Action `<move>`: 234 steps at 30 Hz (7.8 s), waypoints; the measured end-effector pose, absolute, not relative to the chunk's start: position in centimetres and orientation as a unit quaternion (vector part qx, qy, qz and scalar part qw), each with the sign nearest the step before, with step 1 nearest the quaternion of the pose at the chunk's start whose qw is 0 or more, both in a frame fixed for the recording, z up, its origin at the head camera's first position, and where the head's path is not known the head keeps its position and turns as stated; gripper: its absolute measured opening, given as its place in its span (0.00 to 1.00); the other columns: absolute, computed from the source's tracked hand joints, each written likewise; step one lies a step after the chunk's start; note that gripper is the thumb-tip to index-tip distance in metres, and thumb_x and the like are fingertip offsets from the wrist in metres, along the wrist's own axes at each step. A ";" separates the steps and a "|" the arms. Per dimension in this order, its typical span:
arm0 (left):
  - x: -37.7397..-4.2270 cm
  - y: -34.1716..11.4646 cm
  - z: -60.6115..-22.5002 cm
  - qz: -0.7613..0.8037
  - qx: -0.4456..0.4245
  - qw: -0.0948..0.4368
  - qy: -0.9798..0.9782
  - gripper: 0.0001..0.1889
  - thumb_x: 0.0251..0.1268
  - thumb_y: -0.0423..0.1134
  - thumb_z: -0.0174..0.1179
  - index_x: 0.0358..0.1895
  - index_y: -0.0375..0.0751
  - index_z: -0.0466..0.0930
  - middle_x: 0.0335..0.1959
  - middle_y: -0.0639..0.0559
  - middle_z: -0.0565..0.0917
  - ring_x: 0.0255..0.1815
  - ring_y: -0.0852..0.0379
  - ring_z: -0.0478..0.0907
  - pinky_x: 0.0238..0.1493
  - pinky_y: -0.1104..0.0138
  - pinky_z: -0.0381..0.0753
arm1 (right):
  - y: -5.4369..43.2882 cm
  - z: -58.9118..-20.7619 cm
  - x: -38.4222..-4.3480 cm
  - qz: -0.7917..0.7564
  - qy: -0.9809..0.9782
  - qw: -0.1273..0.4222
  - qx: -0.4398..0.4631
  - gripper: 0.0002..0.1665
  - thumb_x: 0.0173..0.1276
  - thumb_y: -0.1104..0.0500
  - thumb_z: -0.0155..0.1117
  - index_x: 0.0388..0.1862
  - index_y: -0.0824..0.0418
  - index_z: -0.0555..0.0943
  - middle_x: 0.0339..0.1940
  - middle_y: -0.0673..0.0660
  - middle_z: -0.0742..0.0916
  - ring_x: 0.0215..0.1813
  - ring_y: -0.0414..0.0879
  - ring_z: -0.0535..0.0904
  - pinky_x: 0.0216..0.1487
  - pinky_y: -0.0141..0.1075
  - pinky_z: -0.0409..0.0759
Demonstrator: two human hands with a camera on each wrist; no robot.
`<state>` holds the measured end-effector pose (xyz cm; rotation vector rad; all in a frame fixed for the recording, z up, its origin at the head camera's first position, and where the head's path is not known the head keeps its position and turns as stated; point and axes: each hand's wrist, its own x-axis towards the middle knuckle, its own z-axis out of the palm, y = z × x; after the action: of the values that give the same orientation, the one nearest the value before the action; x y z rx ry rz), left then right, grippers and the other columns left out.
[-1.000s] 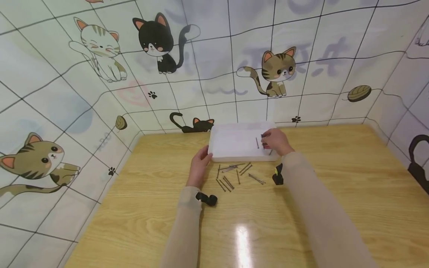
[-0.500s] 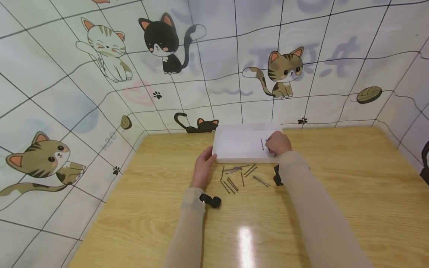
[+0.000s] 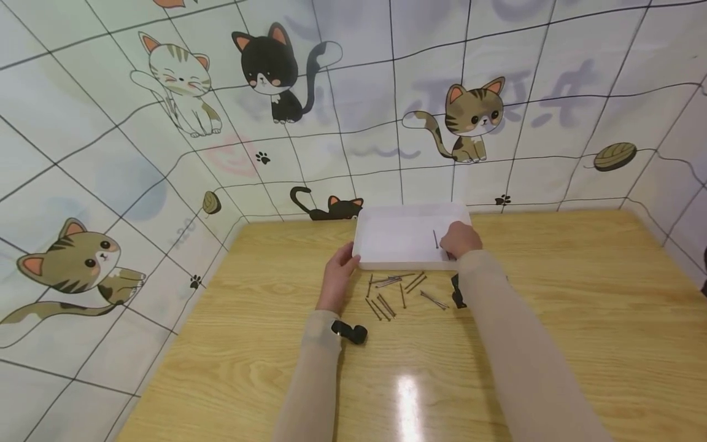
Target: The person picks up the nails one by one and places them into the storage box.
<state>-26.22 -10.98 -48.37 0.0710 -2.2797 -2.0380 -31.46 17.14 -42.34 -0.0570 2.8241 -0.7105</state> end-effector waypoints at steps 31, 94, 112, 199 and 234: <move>-25.5 -10.9 -47.1 -0.673 0.023 0.016 -0.739 0.24 0.64 0.41 0.53 0.63 0.45 0.65 0.59 0.51 0.71 0.57 0.57 0.67 0.57 0.60 0.65 | 16.1 -39.5 -30.2 -0.268 0.959 0.061 -0.068 0.17 0.65 0.64 0.46 0.46 0.69 0.79 0.42 0.66 0.82 0.35 0.54 0.78 0.31 0.41 0.74; -26.4 -11.0 -48.2 -0.654 0.015 0.046 -0.755 0.22 0.64 0.43 0.53 0.62 0.50 0.67 0.59 0.56 0.71 0.58 0.60 0.66 0.58 0.61 0.64 | 17.6 -43.6 -21.4 -0.497 0.867 0.014 -0.040 0.20 0.69 0.56 0.48 0.52 0.68 0.73 0.42 0.66 0.81 0.41 0.56 0.79 0.38 0.40 0.79; -26.3 -10.8 -48.5 -0.666 0.022 0.023 -0.746 0.22 0.63 0.43 0.53 0.62 0.51 0.67 0.59 0.57 0.70 0.59 0.59 0.65 0.59 0.60 0.62 | 16.7 -44.6 -20.6 -0.357 0.923 0.064 -0.132 0.16 0.63 0.58 0.57 0.47 0.65 0.78 0.39 0.59 0.82 0.41 0.51 0.76 0.41 0.46 0.73; -26.1 -10.9 -48.1 -0.680 0.025 0.023 -0.732 0.22 0.63 0.43 0.54 0.61 0.51 0.67 0.58 0.55 0.71 0.59 0.59 0.65 0.59 0.60 0.62 | 16.3 -43.7 -20.6 -0.506 0.826 0.209 -0.138 0.24 0.64 0.67 0.50 0.60 0.69 0.64 0.37 0.64 0.78 0.32 0.52 0.79 0.29 0.40 0.80; -25.3 -10.4 -46.4 -0.682 0.020 0.028 -0.730 0.23 0.63 0.39 0.53 0.62 0.42 0.66 0.59 0.48 0.70 0.59 0.53 0.65 0.59 0.57 0.62 | 16.4 -43.3 -21.1 -0.524 0.832 0.130 -0.126 0.24 0.65 0.63 0.54 0.60 0.65 0.66 0.41 0.64 0.78 0.36 0.52 0.79 0.35 0.40 0.80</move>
<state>-25.26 -10.39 -46.43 0.0615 -2.2548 -2.1057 -21.10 16.36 -43.30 -0.3664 2.4169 -1.5238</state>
